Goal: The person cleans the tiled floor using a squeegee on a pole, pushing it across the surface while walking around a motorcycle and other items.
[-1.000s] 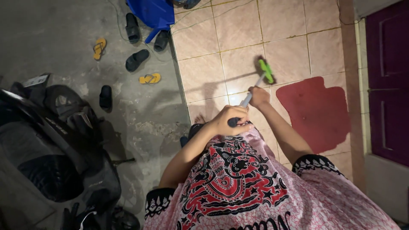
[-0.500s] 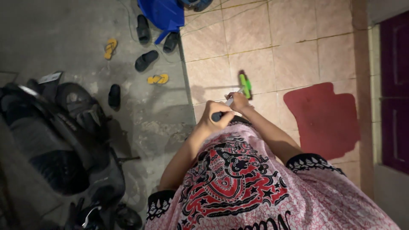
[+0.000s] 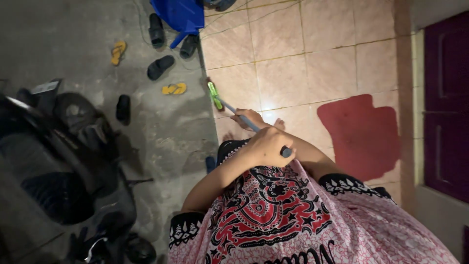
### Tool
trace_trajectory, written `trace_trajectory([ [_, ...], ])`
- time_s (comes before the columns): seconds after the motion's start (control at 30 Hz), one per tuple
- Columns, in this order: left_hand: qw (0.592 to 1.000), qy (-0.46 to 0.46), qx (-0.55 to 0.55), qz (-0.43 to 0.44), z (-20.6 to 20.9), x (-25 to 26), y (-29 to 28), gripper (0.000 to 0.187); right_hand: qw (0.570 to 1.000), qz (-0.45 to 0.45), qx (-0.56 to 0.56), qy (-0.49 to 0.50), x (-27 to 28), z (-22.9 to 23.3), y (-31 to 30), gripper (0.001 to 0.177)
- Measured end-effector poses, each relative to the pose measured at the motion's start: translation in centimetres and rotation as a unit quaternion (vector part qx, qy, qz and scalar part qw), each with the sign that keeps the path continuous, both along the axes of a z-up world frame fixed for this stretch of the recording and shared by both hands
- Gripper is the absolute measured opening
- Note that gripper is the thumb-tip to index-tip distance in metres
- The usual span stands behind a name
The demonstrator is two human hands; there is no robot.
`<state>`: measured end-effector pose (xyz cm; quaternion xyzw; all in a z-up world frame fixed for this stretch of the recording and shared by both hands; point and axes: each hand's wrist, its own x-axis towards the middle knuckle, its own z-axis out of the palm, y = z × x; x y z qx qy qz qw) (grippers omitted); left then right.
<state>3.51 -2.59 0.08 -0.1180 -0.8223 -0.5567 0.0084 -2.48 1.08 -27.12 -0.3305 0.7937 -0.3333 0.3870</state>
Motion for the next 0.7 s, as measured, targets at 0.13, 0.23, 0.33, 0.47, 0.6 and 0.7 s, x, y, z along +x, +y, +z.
trace_trajectory([
  [0.13, 0.995, 0.055, 0.075, -0.032, 1.5, -0.9, 0.3, 0.033, 0.993, 0.013, -0.057, 0.107, -2.2, 2.3, 2.8, 0.017],
  [0.23, 0.982, 0.071, 0.175, 0.003, 2.4, -0.5, 0.3, 0.026, 0.993, 0.026, -0.051, 0.108, -5.4, 3.3, 6.3, 0.019],
  [0.33, 0.971, 0.122, 0.201, 0.044, 1.5, -1.7, 0.8, 0.027, 0.988, -0.020, 0.004, 0.153, -8.0, 3.4, 9.7, 0.029],
  [0.47, 0.966, 0.146, 0.198, 0.077, -1.7, -3.8, 2.3, 0.030, 0.980, -0.114, 0.040, 0.160, -12.8, 1.0, 15.3, 0.031],
  [0.6, 0.968, 0.145, 0.148, 0.142, -8.2, -6.7, 4.8, 0.038, 0.970, -0.141, 0.007, 0.200, -16.5, -4.0, 19.9, 0.033],
  [0.7, 0.963, 0.152, 0.150, 0.164, -12.7, -8.0, 6.7, 0.034, 0.969, -0.096, 0.012, 0.228, -18.3, -7.1, 22.0, 0.038],
])
